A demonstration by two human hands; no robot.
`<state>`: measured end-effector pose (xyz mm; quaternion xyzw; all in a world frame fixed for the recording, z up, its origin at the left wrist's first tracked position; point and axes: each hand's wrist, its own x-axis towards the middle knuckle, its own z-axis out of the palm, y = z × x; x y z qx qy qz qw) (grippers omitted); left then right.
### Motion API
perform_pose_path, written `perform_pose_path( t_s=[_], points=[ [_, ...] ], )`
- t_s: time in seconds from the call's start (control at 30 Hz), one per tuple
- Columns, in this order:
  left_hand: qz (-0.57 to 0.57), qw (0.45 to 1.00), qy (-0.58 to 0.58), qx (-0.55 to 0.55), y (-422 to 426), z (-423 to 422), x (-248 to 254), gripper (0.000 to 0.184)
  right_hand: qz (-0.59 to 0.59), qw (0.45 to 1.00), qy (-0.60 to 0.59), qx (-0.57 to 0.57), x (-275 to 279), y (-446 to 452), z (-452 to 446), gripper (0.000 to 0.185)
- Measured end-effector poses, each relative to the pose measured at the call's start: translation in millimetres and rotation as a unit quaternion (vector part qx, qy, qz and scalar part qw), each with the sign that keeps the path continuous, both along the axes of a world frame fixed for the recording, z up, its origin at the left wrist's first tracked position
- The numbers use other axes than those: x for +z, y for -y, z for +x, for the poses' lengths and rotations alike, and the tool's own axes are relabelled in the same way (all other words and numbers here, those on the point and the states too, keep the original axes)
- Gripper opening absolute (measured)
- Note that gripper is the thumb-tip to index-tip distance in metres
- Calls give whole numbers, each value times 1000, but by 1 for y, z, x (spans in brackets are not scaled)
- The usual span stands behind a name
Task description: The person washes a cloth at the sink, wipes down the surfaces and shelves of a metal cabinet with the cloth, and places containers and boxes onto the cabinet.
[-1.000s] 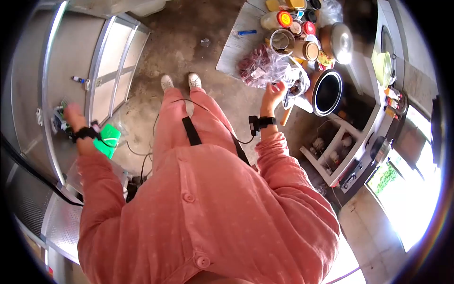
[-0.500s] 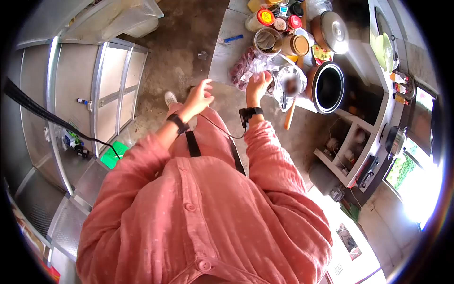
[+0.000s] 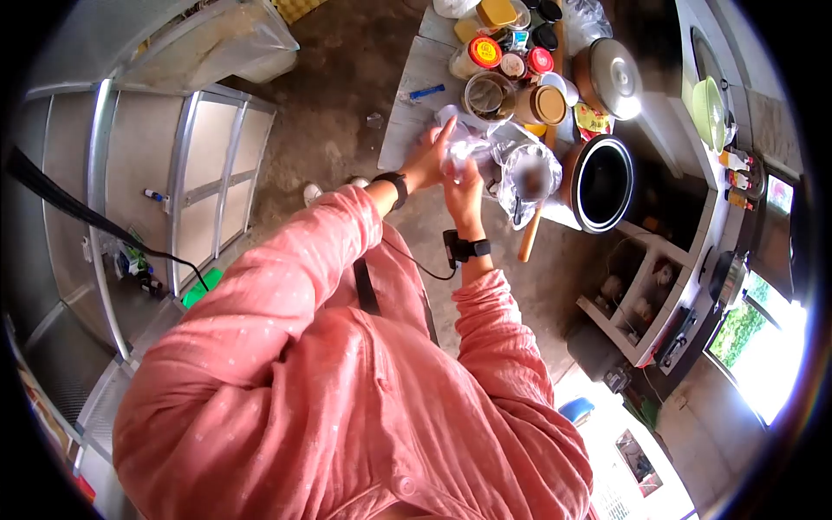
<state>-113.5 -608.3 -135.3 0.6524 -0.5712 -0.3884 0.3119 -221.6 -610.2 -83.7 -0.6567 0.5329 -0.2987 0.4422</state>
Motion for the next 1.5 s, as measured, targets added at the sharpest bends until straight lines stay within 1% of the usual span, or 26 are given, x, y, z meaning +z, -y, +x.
perform_pose_path(
  t_s=[0.07,0.1,0.13,0.2,0.33,0.4,0.43,0.47,0.53,0.57,0.6,0.63,0.67,0.7,0.73,0.77,0.8,0.83,0.9,0.93,0.97,1.07,1.13,1.23,1.37,1.5],
  points=[
    [-101,992,-36,-65,9,10,-7,71,-49,997,33,46,14,-8,10,13],
    [-159,985,-36,-55,2,15,-8,39,-58,995,47,66,15,-13,10,16],
    [-149,987,-33,-43,-3,19,-10,25,-60,995,48,68,24,-15,13,16],
    [-174,980,-94,-17,-19,32,-7,22,9,991,68,115,48,-21,19,22],
    [-151,986,-56,50,-55,48,19,19,-21,993,72,95,72,-41,23,30],
    [-10,995,-64,76,-68,76,49,21,23,991,97,91,77,-52,25,30],
    [77,884,-415,200,-85,81,70,21,30,993,103,54,90,-60,30,30],
    [-25,955,-226,191,-104,87,75,21,43,991,110,55,88,-67,22,29],
    [-133,962,-111,210,-133,112,87,25,95,990,101,38,101,-64,25,26],
    [-163,931,-202,256,-144,124,120,29,85,985,150,25,90,-62,28,25],
    [-29,954,-159,251,-161,150,158,32,74,988,120,58,81,-58,31,24],
    [-66,949,-152,270,-180,168,170,31,82,984,144,68,69,-54,35,23],
    [-107,949,-70,288,-199,184,176,28,86,982,146,86,57,-49,40,24],
    [-142,939,17,312,-219,200,182,26,97,979,147,103,53,-47,51,22],
    [-169,910,179,333,-243,220,187,23,106,977,144,115,54,-45,59,21],
    [-116,918,226,305,-265,246,209,17,97,974,145,142,53,-42,68,19],
    [-139,880,200,408,-275,245,258,13,90,969,155,169,58,-34,71,18],
    [-147,854,82,493,-298,262,273,15,86,969,134,190,67,-32,85,16],
    [-232,708,-162,647,-343,298,304,23,94,959,151,222,67,-32,108,15],
    [-222,724,-54,651,-366,320,318,21,93,954,159,236,65,-31,115,15],
    [-224,723,-54,651,-386,340,324,21,110,950,172,238,68,-34,124,15],
    [-239,569,-22,787,-437,397,337,21,116,941,172,267,65,-37,139,14],
    [-268,584,43,765,-474,432,321,21,113,942,163,270,68,-40,142,13],
    [-72,597,198,774,-541,480,279,24,110,947,152,262,63,-42,141,11],
    [158,732,212,629,-623,521,250,31,96,969,76,216,67,-40,125,12],
    [238,622,410,624,-644,563,253,57,48,983,97,148,59,-25,92,16]
  ],
)
